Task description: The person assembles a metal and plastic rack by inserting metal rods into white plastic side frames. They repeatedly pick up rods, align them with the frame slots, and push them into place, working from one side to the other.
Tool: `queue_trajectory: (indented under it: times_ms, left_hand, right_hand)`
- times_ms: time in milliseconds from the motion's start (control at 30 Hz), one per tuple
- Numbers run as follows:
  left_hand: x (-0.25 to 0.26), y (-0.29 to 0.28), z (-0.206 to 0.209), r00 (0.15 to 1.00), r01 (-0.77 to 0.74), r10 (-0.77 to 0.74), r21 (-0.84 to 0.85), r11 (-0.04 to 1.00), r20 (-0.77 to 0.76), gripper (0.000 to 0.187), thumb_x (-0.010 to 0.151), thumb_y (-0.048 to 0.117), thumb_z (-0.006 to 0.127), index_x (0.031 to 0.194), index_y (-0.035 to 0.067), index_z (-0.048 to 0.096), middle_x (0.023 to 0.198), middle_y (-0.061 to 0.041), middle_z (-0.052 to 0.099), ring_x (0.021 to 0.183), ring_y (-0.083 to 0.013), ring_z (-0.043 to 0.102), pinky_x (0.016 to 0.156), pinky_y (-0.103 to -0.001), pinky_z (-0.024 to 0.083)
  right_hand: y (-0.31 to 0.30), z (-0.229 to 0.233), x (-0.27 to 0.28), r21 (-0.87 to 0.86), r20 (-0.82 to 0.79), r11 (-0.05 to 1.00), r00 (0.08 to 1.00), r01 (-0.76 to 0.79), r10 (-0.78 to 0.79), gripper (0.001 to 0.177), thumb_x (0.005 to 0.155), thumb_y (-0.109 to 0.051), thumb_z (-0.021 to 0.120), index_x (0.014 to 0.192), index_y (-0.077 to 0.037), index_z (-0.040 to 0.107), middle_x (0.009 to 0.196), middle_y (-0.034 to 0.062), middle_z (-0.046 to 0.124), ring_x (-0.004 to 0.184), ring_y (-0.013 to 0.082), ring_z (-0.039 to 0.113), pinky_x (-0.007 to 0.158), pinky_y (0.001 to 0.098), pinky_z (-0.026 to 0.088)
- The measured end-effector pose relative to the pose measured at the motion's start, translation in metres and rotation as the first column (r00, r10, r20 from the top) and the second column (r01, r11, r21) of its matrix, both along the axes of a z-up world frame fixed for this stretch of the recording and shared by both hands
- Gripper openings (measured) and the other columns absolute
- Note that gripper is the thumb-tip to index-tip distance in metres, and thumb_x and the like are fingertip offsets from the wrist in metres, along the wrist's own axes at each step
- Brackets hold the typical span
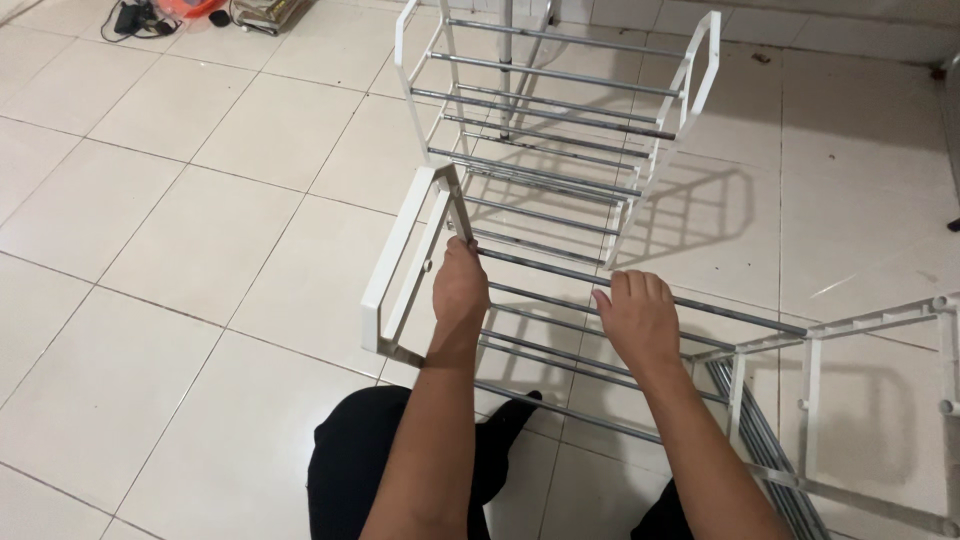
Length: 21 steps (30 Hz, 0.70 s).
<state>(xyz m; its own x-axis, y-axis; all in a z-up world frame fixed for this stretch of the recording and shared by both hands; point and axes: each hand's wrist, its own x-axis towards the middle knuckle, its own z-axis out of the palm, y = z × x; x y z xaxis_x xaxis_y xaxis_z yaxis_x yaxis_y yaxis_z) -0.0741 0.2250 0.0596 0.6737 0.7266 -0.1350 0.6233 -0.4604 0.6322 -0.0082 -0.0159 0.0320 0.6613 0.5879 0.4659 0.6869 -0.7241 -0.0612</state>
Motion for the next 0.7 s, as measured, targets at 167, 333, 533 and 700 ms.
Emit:
queue_trajectory:
  times_ms: [167,333,533,700]
  left_hand:
    - [-0.016,-0.009,0.005,0.996,0.066,-0.063,-0.045,0.997,0.056,0.030,0.107,0.029,0.040,0.118,0.003,0.051,0.104,-0.022,0.071,0.098,-0.0417,0.069,0.084,-0.053,0.052]
    - [-0.029,-0.013,-0.010,0.985,0.097,-0.092,-0.025,0.995,0.148,0.029,0.108,0.028,0.041,0.118,0.004,0.053,0.105,-0.023,0.070,0.100,-0.0429,0.067,0.083,-0.054,0.051]
    - [-0.040,-0.012,-0.020,0.963,0.135,-0.144,0.055,0.989,0.228,0.029,0.105,0.024,0.044,0.124,0.003,0.049,0.103,-0.024,0.069,0.096,-0.0447,0.066,0.079,-0.055,0.050]
    - [-0.039,-0.012,-0.020,0.975,0.152,-0.151,0.004,0.988,0.161,0.029,0.102,0.021,0.046,0.126,0.004,0.048,0.099,-0.024,0.070,0.094,-0.0439,0.067,0.078,-0.055,0.050]
  right_hand:
    - [0.036,0.006,-0.008,0.002,0.051,0.974,0.972,-0.228,0.228,0.029,0.091,-0.027,0.070,0.107,-0.003,0.066,0.097,0.0099,0.066,0.091,0.0266,0.065,0.081,0.0396,0.054]
    - [0.083,0.005,-0.027,-0.074,0.130,0.952,0.944,-0.297,0.304,0.029,0.099,-0.026,0.063,0.116,-0.003,0.067,0.090,0.0073,0.064,0.083,0.0228,0.064,0.071,0.0359,0.055]
    - [0.097,0.010,-0.032,-0.116,-0.176,0.979,0.973,-0.168,0.146,0.025,0.104,-0.034,0.057,0.104,-0.012,0.068,0.089,0.0055,0.068,0.081,0.0227,0.068,0.064,0.0406,0.057]
    - [0.099,0.015,-0.003,-0.144,-0.701,0.987,0.711,-0.074,-0.049,0.029,0.099,-0.037,0.052,0.111,-0.023,0.074,0.095,0.0123,0.071,0.087,0.0333,0.068,0.076,0.0513,0.056]
